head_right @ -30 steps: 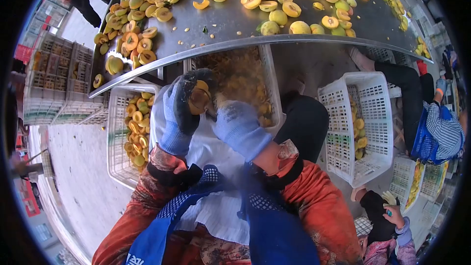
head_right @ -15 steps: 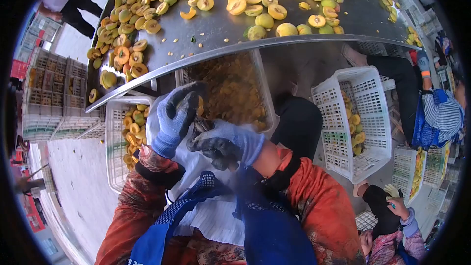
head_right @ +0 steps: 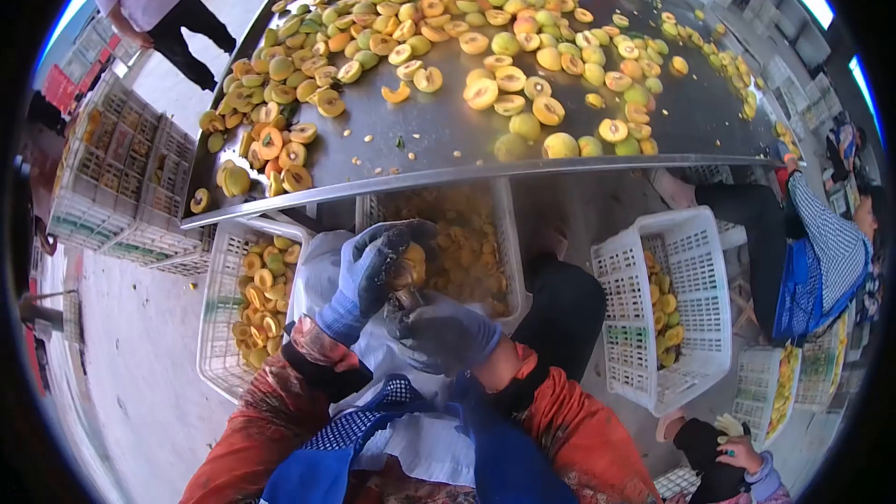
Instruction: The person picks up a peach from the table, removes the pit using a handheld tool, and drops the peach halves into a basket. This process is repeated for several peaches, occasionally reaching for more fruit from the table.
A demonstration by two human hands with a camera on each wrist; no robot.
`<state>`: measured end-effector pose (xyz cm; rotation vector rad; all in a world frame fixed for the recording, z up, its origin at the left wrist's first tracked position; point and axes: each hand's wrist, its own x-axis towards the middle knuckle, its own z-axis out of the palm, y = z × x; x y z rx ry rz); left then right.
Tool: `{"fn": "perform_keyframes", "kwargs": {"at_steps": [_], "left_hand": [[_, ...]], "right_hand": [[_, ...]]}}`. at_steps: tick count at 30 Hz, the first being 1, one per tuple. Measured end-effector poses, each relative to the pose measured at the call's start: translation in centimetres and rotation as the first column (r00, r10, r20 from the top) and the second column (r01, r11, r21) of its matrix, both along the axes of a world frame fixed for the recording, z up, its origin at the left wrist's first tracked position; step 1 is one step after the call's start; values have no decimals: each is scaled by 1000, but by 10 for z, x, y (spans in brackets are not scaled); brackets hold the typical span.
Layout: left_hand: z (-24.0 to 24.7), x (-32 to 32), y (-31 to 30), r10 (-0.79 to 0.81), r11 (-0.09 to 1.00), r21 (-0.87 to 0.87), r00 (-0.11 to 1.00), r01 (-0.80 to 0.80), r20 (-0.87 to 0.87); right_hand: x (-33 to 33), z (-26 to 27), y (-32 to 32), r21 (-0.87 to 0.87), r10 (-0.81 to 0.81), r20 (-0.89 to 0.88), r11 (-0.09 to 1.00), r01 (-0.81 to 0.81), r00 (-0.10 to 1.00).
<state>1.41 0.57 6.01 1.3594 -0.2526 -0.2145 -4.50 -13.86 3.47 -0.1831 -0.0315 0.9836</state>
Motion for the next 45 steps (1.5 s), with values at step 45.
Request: {"fn": "perform_keyframes", "kwargs": {"at_steps": [45], "left_hand": [[-78, 481, 175, 153, -269, 900, 907, -343, 392]], "right_hand": [[611, -17, -34, -168, 706, 593, -362, 917, 388]]}}
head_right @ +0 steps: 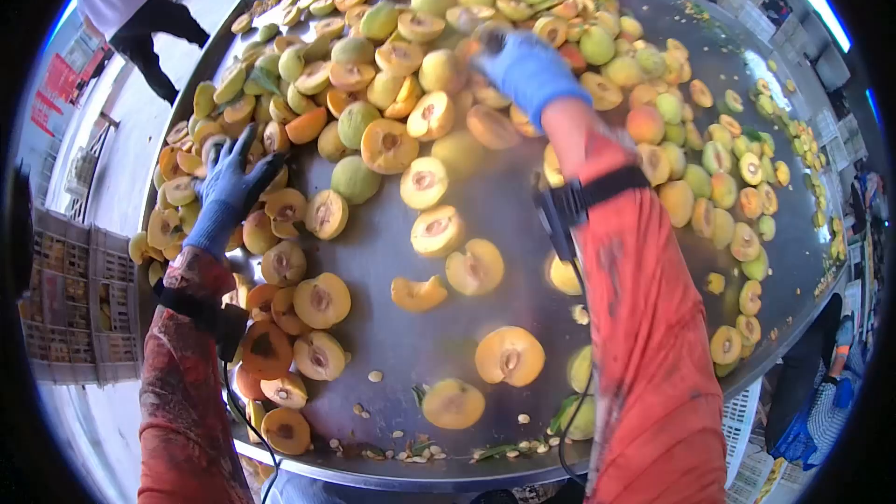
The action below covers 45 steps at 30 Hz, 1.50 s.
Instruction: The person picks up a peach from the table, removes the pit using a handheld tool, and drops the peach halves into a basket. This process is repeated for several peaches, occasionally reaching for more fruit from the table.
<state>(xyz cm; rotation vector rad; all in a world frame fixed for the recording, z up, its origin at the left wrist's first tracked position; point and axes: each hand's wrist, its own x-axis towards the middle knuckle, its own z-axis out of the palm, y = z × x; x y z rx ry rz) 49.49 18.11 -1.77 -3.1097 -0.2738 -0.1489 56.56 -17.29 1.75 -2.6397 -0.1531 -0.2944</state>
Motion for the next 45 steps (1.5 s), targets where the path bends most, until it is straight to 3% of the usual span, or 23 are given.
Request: {"fn": "perform_keyframes", "kwargs": {"at_steps": [1, 4, 6, 9, 17, 19, 23, 25, 26, 27, 28, 29, 31, 32, 33, 34, 35, 37, 38, 40, 42, 43, 45], "left_hand": [[-2, 0, -13, 4, 998, 58, 1000, -4, 5], [-24, 4, -30, -254, 958, -112, 961, 266, 106], [-27, -8, -48, -327, 935, -137, 945, 328, 30], [-22, -36, -61, -552, 815, -286, 825, 503, -121], [-9, -153, -79, -784, 525, -662, 608, 536, -129], [-16, -174, -82, -786, 478, -604, 617, 637, 28], [30, -209, -85, -620, 533, -762, 783, 368, -55], [56, -239, -84, -362, -63, -977, 907, 206, 215], [74, -256, -88, -345, -212, -959, 904, 188, 253], [91, -276, -93, -328, -356, -922, 904, 150, 274], [99, -293, -98, -377, -361, -913, 865, 192, 331], [105, -315, -107, -390, -381, -911, 866, 159, 314], [90, -356, -125, -486, -152, -921, 784, 359, 386], [76, -380, -129, -574, -200, -949, 756, 243, 315], [85, -403, -142, -640, -143, -920, 675, 365, 368], [87, -422, -141, -622, -190, -963, 735, 192, 269], [87, -438, -141, -610, -237, -971, 776, 16, 162], [49, -452, -129, -346, -484, -871, 895, 88, 283], [46, -454, -126, -376, -116, -914, 834, 388, 402], [46, -471, -142, -109, -449, -891, 985, 73, 136], [38, -483, -149, -293, -306, -952, 951, 3, 97], [20, -487, -150, -358, -669, -659, 926, -343, -118], [13, -501, -148, -391, -569, -737, 908, -366, -148]], "right_hand": [[37, -26, -7, 244, 87, -128, 968, -53, 988], [33, -35, 24, 362, 126, -215, 931, -40, 968], [10, -33, 29, 671, 417, -267, 728, -143, 869], [-34, -33, 44, 350, 373, -493, 912, -213, 786], [-200, -18, 51, 50, 494, -399, 853, -520, 772], [-229, -16, 42, 77, 484, -322, 870, -487, 814], [-268, -4, 29, 65, 404, -123, 915, -399, 906], [-321, 35, 25, 114, 150, 237, 977, -181, 960], [-348, 49, 26, 296, 86, 88, 949, -109, 992], [-372, 53, 28, 597, 182, 51, 782, -176, 982], [-407, 71, 37, 602, 134, -27, 793, -91, 991], [-427, 64, 39, 851, 296, -402, 471, 233, 866], [-471, 39, 51, 964, 357, -137, 263, 42, 924], [-481, 17, 51, 767, 246, 188, 568, -299, 951], [-494, -2, 51, 797, 267, 176, 526, -297, 947], [-506, -15, 52, 825, 287, 165, 484, -292, 944], [-520, -24, 51, 990, 444, -140, 87, 113, 885], [-542, -31, 49, 795, 667, -321, -196, 574, 673], [-554, -29, 48, 794, 663, -352, -162, 586, 661], [-569, 0, 41, 787, 654, -468, 2, 617, 595], [-571, 17, 39, 823, 648, -515, 192, 534, 561], [-572, 19, 40, 828, 642, -539, 286, 481, 545], [-576, -26, 47, 898, 395, -382, 372, 234, 836]]}}
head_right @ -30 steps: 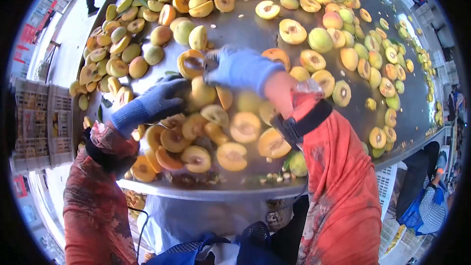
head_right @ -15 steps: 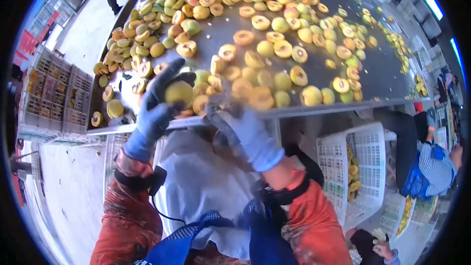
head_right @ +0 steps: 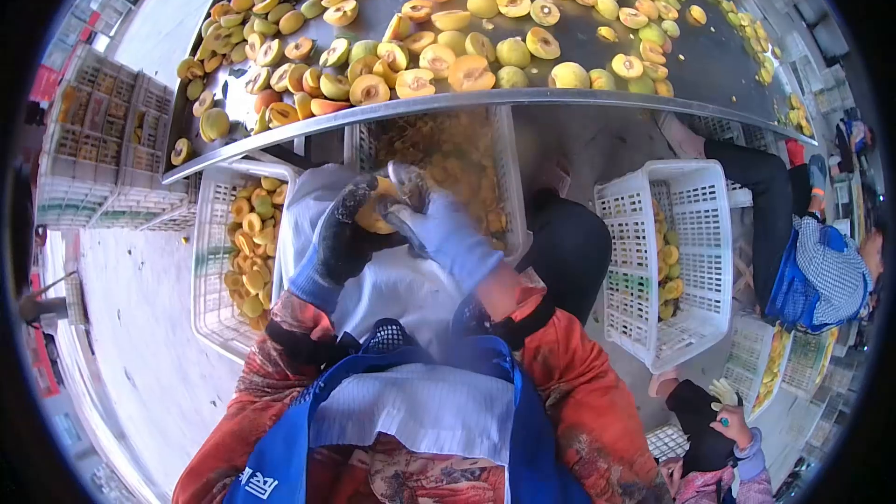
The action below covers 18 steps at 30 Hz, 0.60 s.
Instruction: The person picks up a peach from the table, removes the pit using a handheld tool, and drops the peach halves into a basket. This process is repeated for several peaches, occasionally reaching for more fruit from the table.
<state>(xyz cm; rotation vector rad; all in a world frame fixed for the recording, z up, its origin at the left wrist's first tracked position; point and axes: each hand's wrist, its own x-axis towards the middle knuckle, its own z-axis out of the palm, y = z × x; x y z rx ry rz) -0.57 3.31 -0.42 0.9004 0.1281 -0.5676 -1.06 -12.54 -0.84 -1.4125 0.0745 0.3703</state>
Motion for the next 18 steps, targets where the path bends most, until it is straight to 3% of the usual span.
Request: {"fn": "perform_keyframes", "kwargs": {"at_steps": [1, 2, 3, 4, 5, 6, 7, 9, 11, 13, 16, 18], "left_hand": [[-7, -5, -2, 18, 995, 99, 993, -30, 118], [-12, -6, -4, 23, 978, 195, 971, -71, 236], [-16, -5, -2, 153, 966, -188, 976, -180, -153], [-21, -5, 1, 181, 967, 140, 962, -212, 203], [-32, -7, 4, 69, 844, 424, 851, -328, 520], [-38, -8, 6, -156, 625, 599, 671, -501, 725], [-38, -7, 6, -91, 701, 566, 733, -434, 674], [-65, 3, 11, 102, 887, 375, 907, -269, 409], [-52, 6, 6, 84, 889, 372, 896, -265, 437], [-33, -3, 2, -155, 711, 553, 670, -434, 726], [-29, 10, 4, -201, 707, 547, 614, -448, 763], [-16, 9, -3, 103, 926, 238, 804, -292, 585]], "right_hand": [[1, 0, 1, -144, -46, 184, 987, 73, 982], [-1, 2, -3, -290, -56, 246, 948, 128, 968], [-2, 7, -6, -429, -61, 301, 883, 192, 952], [-5, 11, -12, -506, -13, 290, 846, 165, 957], [-7, 12, -17, -580, 32, 274, 803, 139, 961], [-10, 14, -20, -649, 73, 254, 752, 113, 965], [-12, 18, -20, -715, 144, 297, 689, 120, 944], [-14, 18, -15, -752, 189, 278, 653, 91, 942], [-14, 22, -12, -820, 238, 258, 567, 82, 936], [-12, 26, -10, -802, 222, 283, 588, 103, 933], [-10, 28, -8, -697, 127, 236, 713, 77, 964], [-8, 26, -6, -497, -1, 90, 867, 45, 996]]}}
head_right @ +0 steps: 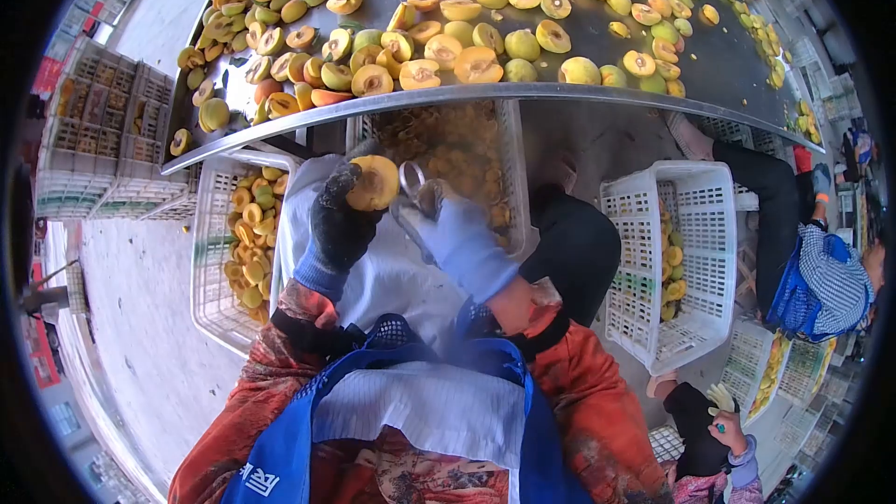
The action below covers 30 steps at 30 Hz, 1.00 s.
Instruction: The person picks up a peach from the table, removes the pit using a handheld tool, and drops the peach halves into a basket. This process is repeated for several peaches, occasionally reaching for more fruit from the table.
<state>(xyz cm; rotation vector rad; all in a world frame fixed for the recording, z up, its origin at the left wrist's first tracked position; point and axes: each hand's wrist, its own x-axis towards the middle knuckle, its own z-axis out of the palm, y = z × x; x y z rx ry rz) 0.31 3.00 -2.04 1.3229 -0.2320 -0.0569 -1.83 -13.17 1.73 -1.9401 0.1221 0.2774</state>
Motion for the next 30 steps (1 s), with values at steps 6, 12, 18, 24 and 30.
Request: {"fn": "perform_keyframes", "kwargs": {"at_steps": [6, 12, 18, 24, 30], "left_hand": [[25, 9, -6, -57, 985, 161, 997, 66, -61], [12, 9, 2, 150, 942, 283, 980, -181, 129], [3, 12, 1, 69, 990, 114, 992, -81, 110], [25, 9, -17, 74, 992, 103, 997, -77, 37], [14, 9, -13, 139, 947, 270, 979, -176, 151]], "right_hand": [[21, -18, -3, 35, 52, 360, 997, -69, 931], [25, 0, -10, -277, 123, 296, 960, -38, 947], [9, -5, 12, -434, 237, 76, 883, -181, 969], [13, -11, 13, -463, 241, 178, 876, -135, 954], [13, -9, 15, -520, 257, 111, 839, -164, 960]]}}
